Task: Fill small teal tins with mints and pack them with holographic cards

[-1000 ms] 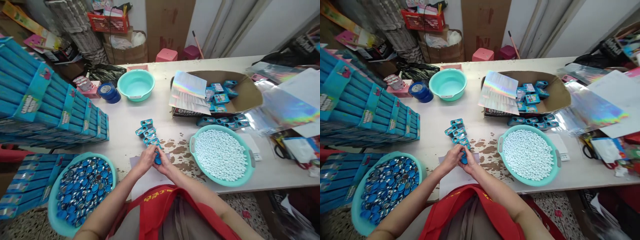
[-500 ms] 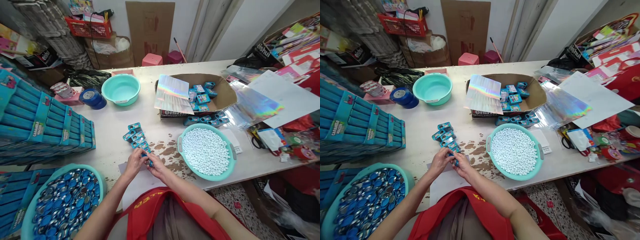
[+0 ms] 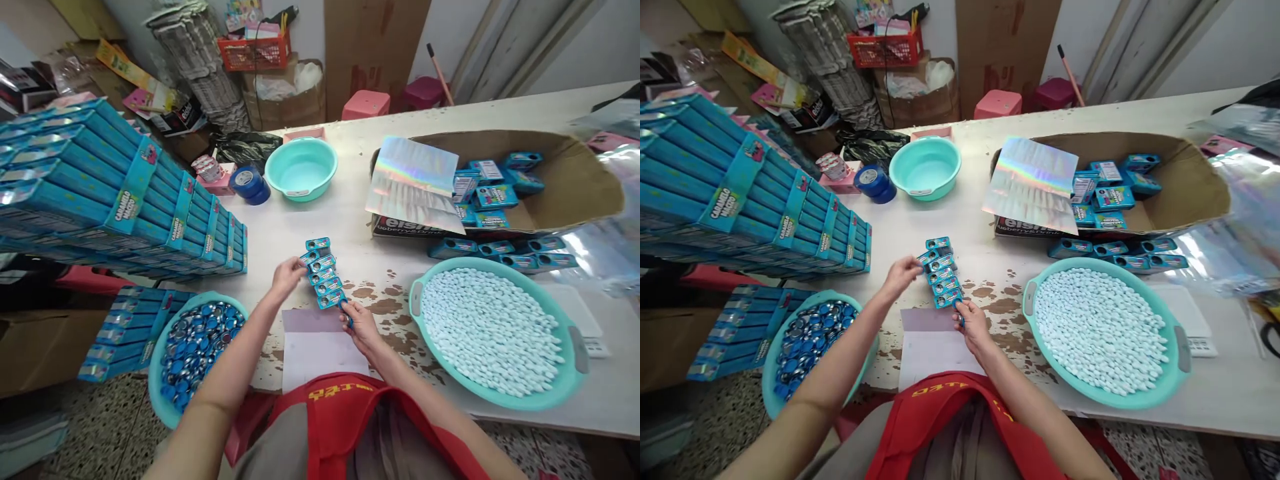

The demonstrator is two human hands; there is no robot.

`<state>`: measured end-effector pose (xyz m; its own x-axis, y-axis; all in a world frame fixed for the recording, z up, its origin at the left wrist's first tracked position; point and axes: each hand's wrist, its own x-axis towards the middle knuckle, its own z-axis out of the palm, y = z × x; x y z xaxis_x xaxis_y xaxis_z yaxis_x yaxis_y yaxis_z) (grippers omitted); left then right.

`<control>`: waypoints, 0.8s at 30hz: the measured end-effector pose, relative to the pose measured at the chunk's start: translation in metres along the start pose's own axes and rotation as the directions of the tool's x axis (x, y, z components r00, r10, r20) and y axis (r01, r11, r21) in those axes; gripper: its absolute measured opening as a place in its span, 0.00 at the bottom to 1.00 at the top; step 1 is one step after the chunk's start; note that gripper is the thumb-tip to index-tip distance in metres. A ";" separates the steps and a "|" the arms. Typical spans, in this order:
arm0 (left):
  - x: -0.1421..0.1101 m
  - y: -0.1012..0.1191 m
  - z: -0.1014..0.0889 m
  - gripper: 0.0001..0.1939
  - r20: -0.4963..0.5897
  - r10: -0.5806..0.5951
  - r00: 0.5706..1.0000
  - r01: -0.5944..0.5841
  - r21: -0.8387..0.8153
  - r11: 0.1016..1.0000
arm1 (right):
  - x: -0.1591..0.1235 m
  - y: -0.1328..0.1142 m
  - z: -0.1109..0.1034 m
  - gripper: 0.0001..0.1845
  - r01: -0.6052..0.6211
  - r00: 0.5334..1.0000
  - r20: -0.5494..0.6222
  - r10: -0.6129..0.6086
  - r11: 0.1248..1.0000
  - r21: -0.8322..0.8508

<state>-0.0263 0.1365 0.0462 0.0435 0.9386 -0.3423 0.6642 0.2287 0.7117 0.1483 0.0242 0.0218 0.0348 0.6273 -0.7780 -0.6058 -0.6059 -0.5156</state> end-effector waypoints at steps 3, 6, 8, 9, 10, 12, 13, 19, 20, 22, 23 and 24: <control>0.049 0.004 -0.019 0.05 0.000 -0.085 0.996 0.082 0.250 0.965 | 0.001 -0.004 -0.007 0.17 0.028 0.999 -0.029 -0.029 0.999 -0.043; 0.079 0.012 -0.017 0.13 0.030 -0.151 0.988 0.130 0.352 0.927 | 0.001 -0.007 -0.013 0.20 0.030 0.998 -0.059 -0.032 0.998 -0.049; 0.089 0.018 -0.012 0.21 0.076 -0.196 0.978 0.150 0.401 0.904 | 0.001 -0.009 -0.015 0.21 0.035 0.997 -0.062 -0.039 0.998 -0.050; 0.092 0.021 -0.010 0.22 0.109 -0.226 0.968 0.157 0.440 0.884 | 0.002 -0.010 -0.016 0.22 0.041 0.997 -0.057 -0.043 0.998 -0.052; 0.095 0.024 -0.008 0.22 0.140 -0.257 0.956 0.162 0.480 0.862 | 0.002 -0.011 -0.017 0.22 0.045 0.998 -0.052 -0.048 0.998 -0.054; 0.100 0.031 -0.006 0.19 0.180 -0.308 0.934 0.163 0.553 0.817 | 0.004 -0.013 -0.016 0.23 0.044 0.998 -0.045 -0.047 0.997 -0.057; 0.103 0.034 -0.004 0.18 0.189 -0.322 0.928 0.159 0.580 0.799 | 0.005 -0.014 -0.015 0.23 0.039 0.998 -0.045 -0.042 0.998 -0.058; 0.108 0.052 0.007 0.19 0.180 -0.363 0.914 0.151 0.681 0.717 | 0.011 -0.023 -0.007 0.22 0.035 0.999 -0.019 -0.037 0.996 -0.078; 0.107 0.053 0.009 0.20 0.164 -0.352 0.921 0.150 0.686 0.712 | 0.012 -0.025 -0.007 0.22 0.041 0.999 -0.017 -0.043 0.996 -0.081; 0.105 0.053 0.011 0.19 0.133 -0.331 0.934 0.153 0.689 0.709 | 0.013 -0.029 -0.006 0.22 0.047 0.999 -0.016 -0.049 0.995 -0.088; 0.105 0.051 0.011 0.18 0.127 -0.329 0.936 0.156 0.688 0.709 | 0.014 -0.030 -0.006 0.22 0.050 0.999 -0.011 -0.052 0.994 -0.092; 0.106 0.049 0.011 0.17 0.132 -0.334 0.934 0.157 0.687 0.710 | 0.014 -0.032 -0.005 0.22 0.057 0.998 -0.003 -0.058 0.994 -0.097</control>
<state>0.0191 0.2446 0.0386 -0.0828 0.7659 -0.6376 0.9908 0.1321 0.0300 0.1718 0.0501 0.0253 0.0723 0.6594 -0.7483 -0.5232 -0.6137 -0.5913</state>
